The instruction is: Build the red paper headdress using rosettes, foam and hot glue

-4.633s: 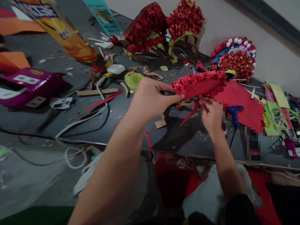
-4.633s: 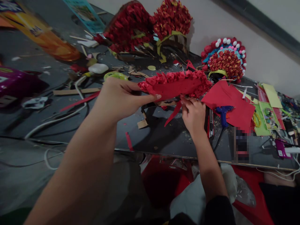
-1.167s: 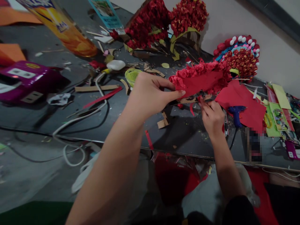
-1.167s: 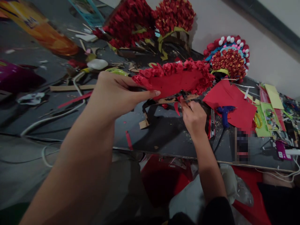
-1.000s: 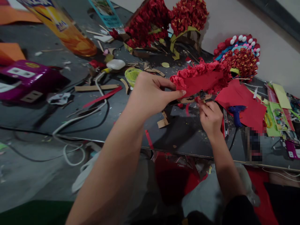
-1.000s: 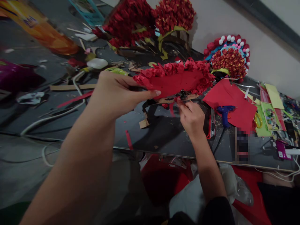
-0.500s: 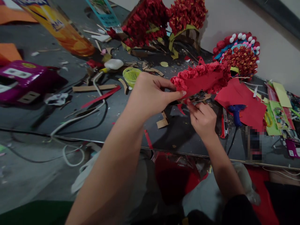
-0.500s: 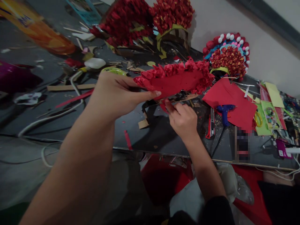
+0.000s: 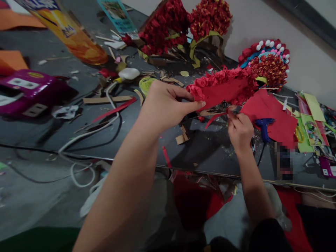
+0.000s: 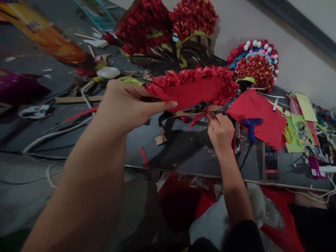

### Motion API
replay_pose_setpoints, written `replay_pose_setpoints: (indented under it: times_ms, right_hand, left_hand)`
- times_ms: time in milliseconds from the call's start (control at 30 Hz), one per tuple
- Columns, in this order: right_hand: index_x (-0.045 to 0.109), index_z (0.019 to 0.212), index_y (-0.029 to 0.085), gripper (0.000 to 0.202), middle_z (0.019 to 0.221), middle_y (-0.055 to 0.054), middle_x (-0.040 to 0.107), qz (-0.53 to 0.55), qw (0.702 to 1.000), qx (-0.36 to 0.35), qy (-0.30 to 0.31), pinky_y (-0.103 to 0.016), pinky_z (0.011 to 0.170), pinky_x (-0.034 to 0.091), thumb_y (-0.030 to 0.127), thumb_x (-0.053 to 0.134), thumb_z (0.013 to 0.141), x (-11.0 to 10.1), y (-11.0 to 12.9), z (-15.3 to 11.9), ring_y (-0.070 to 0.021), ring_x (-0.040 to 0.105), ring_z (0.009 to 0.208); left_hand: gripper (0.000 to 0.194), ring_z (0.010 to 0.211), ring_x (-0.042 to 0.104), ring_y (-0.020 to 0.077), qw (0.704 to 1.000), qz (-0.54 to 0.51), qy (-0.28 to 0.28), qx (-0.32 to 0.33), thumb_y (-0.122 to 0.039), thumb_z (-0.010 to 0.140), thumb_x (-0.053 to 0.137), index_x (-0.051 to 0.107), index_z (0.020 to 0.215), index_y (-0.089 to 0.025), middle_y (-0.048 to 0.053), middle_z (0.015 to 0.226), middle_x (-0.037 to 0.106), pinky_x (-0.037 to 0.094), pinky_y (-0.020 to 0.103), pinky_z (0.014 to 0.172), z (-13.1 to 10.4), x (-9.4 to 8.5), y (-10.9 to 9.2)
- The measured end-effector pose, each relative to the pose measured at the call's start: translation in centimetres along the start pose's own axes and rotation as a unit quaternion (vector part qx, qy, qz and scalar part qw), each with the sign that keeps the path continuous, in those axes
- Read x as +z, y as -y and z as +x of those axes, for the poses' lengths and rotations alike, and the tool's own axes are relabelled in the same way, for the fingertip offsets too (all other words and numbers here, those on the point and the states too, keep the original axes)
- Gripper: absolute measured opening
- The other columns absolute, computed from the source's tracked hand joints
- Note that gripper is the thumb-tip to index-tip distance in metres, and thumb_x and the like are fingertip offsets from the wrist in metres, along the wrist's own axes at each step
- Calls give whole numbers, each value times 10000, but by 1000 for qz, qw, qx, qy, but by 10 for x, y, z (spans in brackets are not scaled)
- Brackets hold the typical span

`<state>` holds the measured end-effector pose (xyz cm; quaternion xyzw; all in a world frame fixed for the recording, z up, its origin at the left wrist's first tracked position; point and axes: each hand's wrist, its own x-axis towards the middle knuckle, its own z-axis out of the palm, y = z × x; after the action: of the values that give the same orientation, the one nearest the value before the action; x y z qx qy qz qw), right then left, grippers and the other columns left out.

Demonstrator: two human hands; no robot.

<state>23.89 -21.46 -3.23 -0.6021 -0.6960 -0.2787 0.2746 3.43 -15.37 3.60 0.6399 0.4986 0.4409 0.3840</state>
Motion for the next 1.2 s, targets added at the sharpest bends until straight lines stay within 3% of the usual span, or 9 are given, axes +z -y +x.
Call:
replay_pose_setpoints:
  times_ms: [133,267,367,700,833,1000,1200]
  right_hand:
    - [702,1018,202,268,673,-27,575,42,999,34,0,-271,609,375,228,455,916,1,-2,0,-146,508,647]
    - [697,930,180,266,683,-15,546,149,982,114,-8,-252,604,394,264,445,925,-7,0,7,-126,517,642]
    - [686,920,186,255,715,-11,553,191,970,151,-25,-249,629,406,293,454,926,-15,1,13,-117,529,659]
    - [705,1003,194,250,731,-17,578,215,970,115,15,-252,643,442,258,483,909,-13,3,20,-129,566,700]
    - [713,998,216,246,773,-29,622,208,971,120,11,-271,673,469,282,498,897,-10,3,19,-144,592,735]
    - [709,1009,232,245,846,-46,673,199,972,122,29,-291,722,495,296,504,890,-8,3,19,-158,623,788]
    - [702,1019,204,263,907,-74,701,213,969,116,46,-306,758,507,274,482,894,-8,3,19,-172,642,836]
  left_hand:
    - [201,471,316,53,1000,5,7,0,-297,574,725,706,595,-97,-32,466,458,224,222,437,1,-1,1]
    - [231,460,293,52,1000,11,6,-4,-329,579,724,715,624,-103,-31,470,465,219,228,440,1,-3,4]
    - [230,496,353,71,1000,5,15,6,-320,583,719,721,634,-96,-7,494,525,272,231,471,1,-3,3]
    - [244,492,395,70,999,6,48,-22,-291,582,735,748,744,-109,-35,515,580,275,197,448,1,-1,2]
    - [188,495,414,69,998,5,51,-25,-263,589,733,750,727,-136,-38,536,611,275,189,445,2,0,3]
    - [163,461,350,36,998,-1,59,-35,-259,588,727,738,687,-131,-68,482,551,220,163,415,2,1,1]
    - [56,457,332,50,997,-3,72,-29,-196,603,707,730,608,-146,-50,481,545,257,195,435,0,0,-3]
